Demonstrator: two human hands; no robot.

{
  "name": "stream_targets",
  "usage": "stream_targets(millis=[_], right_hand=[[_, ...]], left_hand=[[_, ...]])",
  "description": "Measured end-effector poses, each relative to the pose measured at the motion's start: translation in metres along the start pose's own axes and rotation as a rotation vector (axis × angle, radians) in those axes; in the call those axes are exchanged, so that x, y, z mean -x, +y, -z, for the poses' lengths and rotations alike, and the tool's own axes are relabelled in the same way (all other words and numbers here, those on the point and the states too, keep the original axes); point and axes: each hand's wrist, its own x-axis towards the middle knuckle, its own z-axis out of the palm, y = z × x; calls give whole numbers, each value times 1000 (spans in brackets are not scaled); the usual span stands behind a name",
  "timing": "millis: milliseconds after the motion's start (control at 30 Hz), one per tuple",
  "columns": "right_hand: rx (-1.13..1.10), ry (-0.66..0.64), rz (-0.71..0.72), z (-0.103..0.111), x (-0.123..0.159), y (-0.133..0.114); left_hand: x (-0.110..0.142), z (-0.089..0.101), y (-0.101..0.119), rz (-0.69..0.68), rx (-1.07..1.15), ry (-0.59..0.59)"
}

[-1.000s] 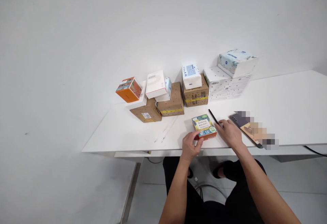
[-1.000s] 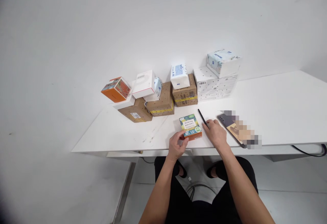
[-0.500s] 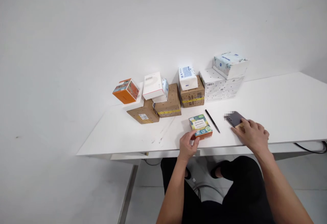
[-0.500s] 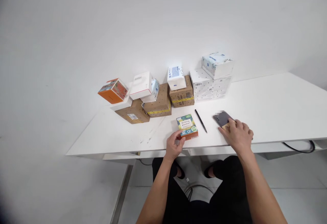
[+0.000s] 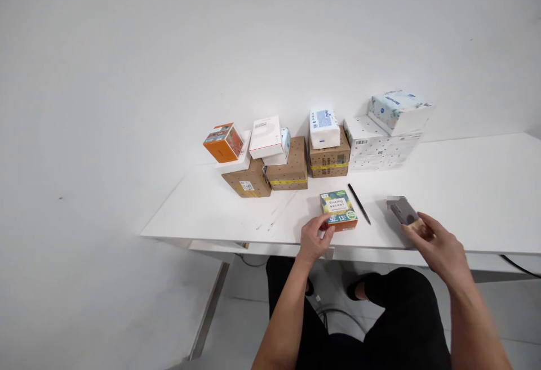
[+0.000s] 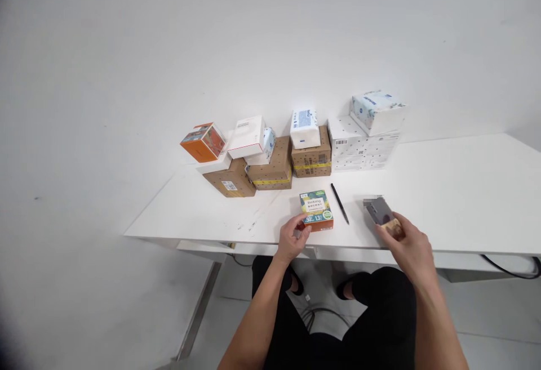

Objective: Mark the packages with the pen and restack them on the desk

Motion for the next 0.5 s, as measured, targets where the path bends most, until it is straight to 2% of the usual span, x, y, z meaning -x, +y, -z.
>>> stream_targets(millis=[100, 200, 333, 500], right_hand=[[-596, -110, -303, 8, 20, -19], [-1104, -243, -423, 8, 43, -43], [-1386, -437, -580, -1, 72, -70], [-1523, -789, -754, -18, 99, -94]], left_hand=[[0, 0, -1, -8, 9, 7], [1, -1, -1, 1, -3, 7], [1, -1, 1, 11, -9, 0], [0, 1, 2, 35, -12, -15]])
